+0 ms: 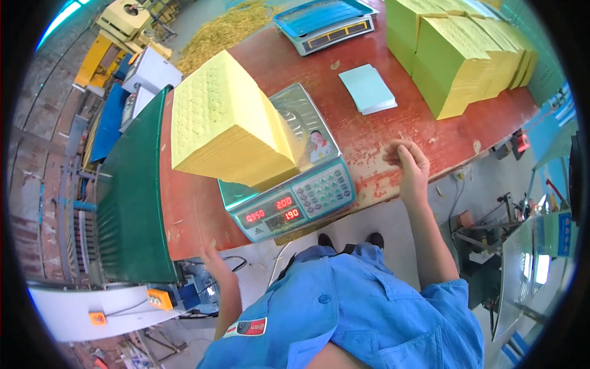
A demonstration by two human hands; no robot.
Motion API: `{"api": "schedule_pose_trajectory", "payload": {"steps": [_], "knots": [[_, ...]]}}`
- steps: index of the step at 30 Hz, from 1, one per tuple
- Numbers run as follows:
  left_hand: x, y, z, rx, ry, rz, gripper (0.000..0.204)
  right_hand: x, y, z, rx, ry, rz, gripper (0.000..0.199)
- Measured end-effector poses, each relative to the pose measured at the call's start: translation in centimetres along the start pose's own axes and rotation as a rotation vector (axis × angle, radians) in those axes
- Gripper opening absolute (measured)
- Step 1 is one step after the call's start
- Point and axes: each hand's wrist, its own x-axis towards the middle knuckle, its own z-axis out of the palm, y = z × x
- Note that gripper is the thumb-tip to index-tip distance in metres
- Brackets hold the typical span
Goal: Sort and weigh stacks of yellow textured paper at a workstation.
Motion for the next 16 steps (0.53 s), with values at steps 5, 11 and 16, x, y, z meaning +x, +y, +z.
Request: {"api": "schedule_pose_trajectory", "payload": {"steps": [5, 11, 16], "knots": [[-4.2, -11.2, 2.5, 0.428, 0.023, 0.050, 0.071, 0.5, 2.5, -6.5, -0.335, -0.001, -0.156, 0.015], [-12.4, -12.4, 3.2, 0.409, -0.240, -0.346, 0.079, 1.1, 2.8, -8.4, -0.613, -0.150, -0.404, 0.016], [-16.9, -16.1, 1.1, 0.433, -0.431, -0.581, 0.082, 1.1, 2.7, -8.9, -0.664, -0.228, -0.397, 0.017]]}}
